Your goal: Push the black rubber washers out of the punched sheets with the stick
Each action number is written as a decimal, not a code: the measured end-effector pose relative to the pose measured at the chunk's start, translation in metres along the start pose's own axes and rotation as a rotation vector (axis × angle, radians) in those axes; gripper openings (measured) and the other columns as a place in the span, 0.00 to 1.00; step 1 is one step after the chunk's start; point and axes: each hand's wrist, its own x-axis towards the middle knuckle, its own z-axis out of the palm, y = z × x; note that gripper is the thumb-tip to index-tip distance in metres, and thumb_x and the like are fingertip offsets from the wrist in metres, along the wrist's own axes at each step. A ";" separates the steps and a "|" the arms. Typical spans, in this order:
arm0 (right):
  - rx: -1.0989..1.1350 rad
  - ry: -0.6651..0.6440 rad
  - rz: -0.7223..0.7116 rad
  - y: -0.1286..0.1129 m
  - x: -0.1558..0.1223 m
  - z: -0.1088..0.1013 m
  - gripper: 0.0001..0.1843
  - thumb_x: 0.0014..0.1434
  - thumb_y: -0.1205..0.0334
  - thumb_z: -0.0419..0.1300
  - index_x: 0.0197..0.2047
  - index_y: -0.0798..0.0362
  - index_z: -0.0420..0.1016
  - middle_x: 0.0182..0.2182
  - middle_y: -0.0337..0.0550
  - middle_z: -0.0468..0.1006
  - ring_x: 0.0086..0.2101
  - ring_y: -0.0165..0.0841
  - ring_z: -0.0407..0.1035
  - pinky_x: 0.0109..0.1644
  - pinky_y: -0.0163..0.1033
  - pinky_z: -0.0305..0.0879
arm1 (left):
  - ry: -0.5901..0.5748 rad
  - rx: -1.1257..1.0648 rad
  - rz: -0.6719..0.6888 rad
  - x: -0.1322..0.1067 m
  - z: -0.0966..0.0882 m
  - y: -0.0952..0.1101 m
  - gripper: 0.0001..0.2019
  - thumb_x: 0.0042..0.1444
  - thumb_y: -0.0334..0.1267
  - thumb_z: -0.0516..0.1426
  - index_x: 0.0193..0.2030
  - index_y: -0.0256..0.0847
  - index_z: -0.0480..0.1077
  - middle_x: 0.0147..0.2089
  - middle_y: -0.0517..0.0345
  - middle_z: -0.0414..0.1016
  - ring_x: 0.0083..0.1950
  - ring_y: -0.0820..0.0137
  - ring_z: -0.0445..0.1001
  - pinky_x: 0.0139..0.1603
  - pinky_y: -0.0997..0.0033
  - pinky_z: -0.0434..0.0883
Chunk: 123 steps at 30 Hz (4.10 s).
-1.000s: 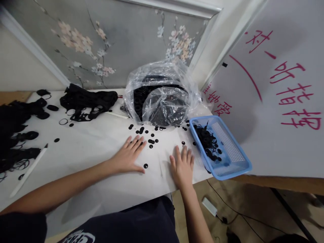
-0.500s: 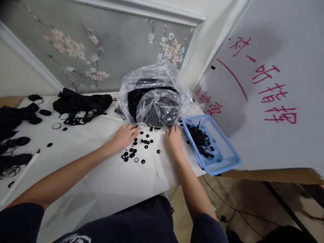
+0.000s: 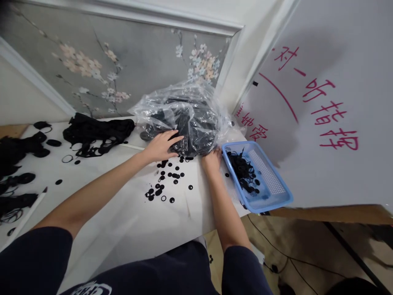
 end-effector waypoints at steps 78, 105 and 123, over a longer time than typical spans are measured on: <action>0.137 -0.348 -0.855 -0.040 -0.101 -0.034 0.24 0.68 0.50 0.45 0.61 0.52 0.66 0.64 0.48 0.62 0.66 0.46 0.47 0.67 0.59 0.46 | -0.166 -0.079 -0.111 -0.116 0.047 0.036 0.38 0.64 0.60 0.38 0.69 0.29 0.51 0.72 0.39 0.44 0.74 0.53 0.40 0.72 0.51 0.43; 0.105 -0.273 -0.621 -0.060 -0.132 -0.025 0.55 0.52 0.27 0.51 0.70 0.59 0.47 0.66 0.57 0.56 0.65 0.53 0.46 0.67 0.60 0.43 | -0.286 -0.109 -0.283 -0.134 0.011 0.020 0.50 0.43 0.68 0.58 0.66 0.36 0.56 0.58 0.43 0.65 0.54 0.54 0.69 0.50 0.64 0.67; -0.022 -0.290 -0.970 -0.071 -0.097 -0.016 0.19 0.69 0.54 0.47 0.34 0.55 0.71 0.27 0.43 0.75 0.25 0.29 0.67 0.27 0.35 0.49 | -0.228 0.079 0.092 -0.125 0.034 0.049 0.12 0.64 0.28 0.45 0.49 0.37 0.65 0.40 0.50 0.73 0.33 0.65 0.75 0.27 0.71 0.64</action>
